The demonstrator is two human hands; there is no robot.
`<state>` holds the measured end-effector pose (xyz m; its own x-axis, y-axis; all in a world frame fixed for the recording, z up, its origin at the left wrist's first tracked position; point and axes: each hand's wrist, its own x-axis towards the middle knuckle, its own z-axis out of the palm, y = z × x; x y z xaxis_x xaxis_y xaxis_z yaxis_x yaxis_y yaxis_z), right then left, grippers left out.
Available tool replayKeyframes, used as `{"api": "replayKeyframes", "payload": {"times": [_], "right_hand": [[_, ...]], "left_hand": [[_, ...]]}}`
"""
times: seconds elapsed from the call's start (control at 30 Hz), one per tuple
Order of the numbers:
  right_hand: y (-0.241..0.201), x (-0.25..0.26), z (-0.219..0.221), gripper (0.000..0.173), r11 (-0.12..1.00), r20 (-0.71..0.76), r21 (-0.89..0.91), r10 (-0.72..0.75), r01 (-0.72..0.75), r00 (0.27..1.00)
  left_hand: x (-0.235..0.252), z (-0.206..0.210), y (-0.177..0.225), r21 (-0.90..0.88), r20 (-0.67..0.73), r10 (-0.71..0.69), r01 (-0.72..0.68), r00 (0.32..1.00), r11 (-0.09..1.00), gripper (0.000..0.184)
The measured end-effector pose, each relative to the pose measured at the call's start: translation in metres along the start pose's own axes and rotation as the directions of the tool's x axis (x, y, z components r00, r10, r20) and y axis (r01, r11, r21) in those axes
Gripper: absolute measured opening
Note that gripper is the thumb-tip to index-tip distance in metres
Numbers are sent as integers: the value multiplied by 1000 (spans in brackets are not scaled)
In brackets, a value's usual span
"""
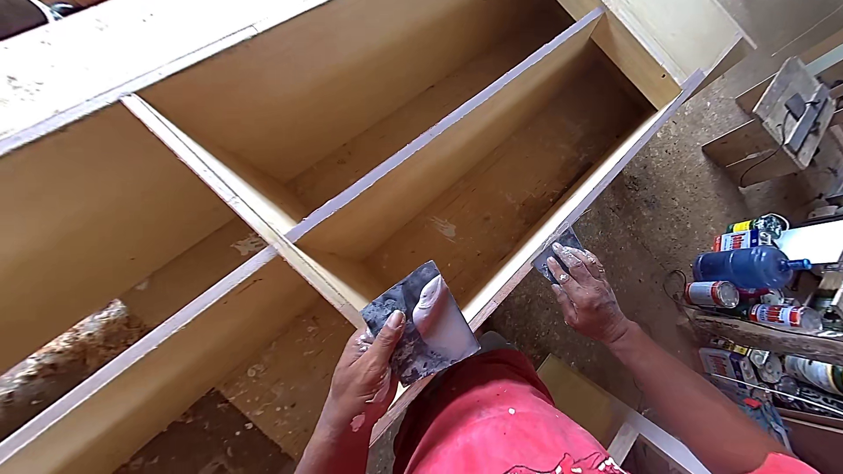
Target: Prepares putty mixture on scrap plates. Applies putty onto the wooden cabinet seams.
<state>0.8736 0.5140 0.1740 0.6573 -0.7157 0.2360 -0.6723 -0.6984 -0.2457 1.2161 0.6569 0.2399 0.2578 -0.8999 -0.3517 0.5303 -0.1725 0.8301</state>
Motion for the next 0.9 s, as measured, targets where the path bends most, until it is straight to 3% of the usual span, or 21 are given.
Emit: {"api": "replayKeyframes", "payload": {"times": [0.2, 0.4, 0.5, 0.67, 0.8, 0.9], "right_hand": [[-1, 14, -28, 42, 999, 20, -43, 3, -2, 1000], [4, 20, -45, 42, 997, 147, -81, 5, 7, 989], [-5, 21, -49, 42, 998, 114, -65, 1, 6, 993], [-18, 19, -20, 42, 999, 115, -50, 1, 5, 993], [-18, 6, -39, 41, 997, 165, -74, 30, -18, 986], [-27, 12, -42, 41, 998, 113, -61, 14, -7, 994]], "left_hand": [[0, 1, -1, 0, -5, 8, -8, 1000, 1000, 20], [-3, 0, -3, -17, 17, 16, -16, 1000, 1000, 20], [-4, -5, -5, -32, 15, 28, -27, 1000, 999, 20], [-9, -8, -2, -6, -3, 34, -34, 999, 999, 21], [-9, -12, -1, -28, -1, 44, -44, 999, 999, 21], [-8, -14, -1, -37, 1, 38, -37, 999, 999, 21]]}}
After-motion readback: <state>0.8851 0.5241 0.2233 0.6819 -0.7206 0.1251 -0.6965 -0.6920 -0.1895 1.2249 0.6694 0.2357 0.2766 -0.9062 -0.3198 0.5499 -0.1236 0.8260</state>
